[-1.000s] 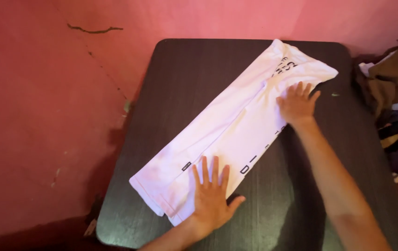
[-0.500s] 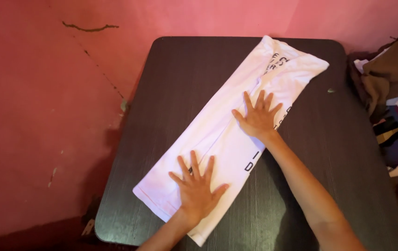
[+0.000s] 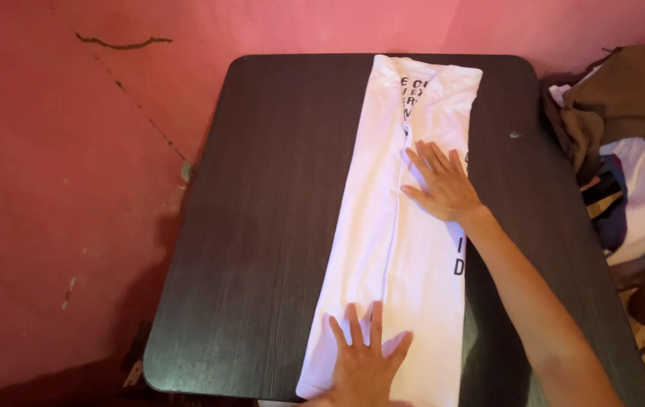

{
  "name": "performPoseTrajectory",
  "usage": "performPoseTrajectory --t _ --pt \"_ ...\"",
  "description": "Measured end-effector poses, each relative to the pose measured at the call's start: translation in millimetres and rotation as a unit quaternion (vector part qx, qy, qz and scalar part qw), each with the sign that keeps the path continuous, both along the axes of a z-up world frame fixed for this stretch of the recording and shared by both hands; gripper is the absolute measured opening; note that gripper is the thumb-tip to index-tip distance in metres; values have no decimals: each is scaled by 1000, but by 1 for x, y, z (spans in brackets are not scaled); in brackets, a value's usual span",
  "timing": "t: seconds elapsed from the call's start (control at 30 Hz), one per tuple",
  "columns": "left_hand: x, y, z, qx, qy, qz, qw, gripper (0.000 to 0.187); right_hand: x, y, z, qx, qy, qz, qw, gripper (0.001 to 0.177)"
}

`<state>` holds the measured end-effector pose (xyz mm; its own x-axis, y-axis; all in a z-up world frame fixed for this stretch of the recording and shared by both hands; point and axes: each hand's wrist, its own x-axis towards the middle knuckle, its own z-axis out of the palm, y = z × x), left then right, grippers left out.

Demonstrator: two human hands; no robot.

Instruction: The recorder folds a white graphic t-shirt neatly on a dark table surface.

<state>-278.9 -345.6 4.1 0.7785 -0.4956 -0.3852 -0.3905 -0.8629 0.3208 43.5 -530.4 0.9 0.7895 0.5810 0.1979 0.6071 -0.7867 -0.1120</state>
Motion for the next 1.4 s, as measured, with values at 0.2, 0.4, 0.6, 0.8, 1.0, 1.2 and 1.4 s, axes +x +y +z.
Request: performPoseTrajectory --t 0.2,0.4,0.6,0.8,1.0,1.2,1.4 --pt "-22 30 -85 -68 -356 -51 931 68 -57 24 27 88 -22 37 995 37" --pt "-35 17 -81 -1 -447 -22 894 69 -126 42 3 -37 51 108 992 84" --pt "-45 6 -75 -47 -411 -75 907 49 -153 35 26 40 53 137 988 78" --pt "-46 -7 -81 -76 -398 -11 914 27 -157 38 27 64 60 123 989 74" --pt "10 33 37 -119 -109 -148 976 23 -212 24 55 199 164 164 952 48" --pt "52 45 92 -187 12 -72 980 16 -251 7 115 116 509 67 850 26" --pt "53 39 96 -220 62 -7 974 32 -290 12 46 99 266 -44 958 58"
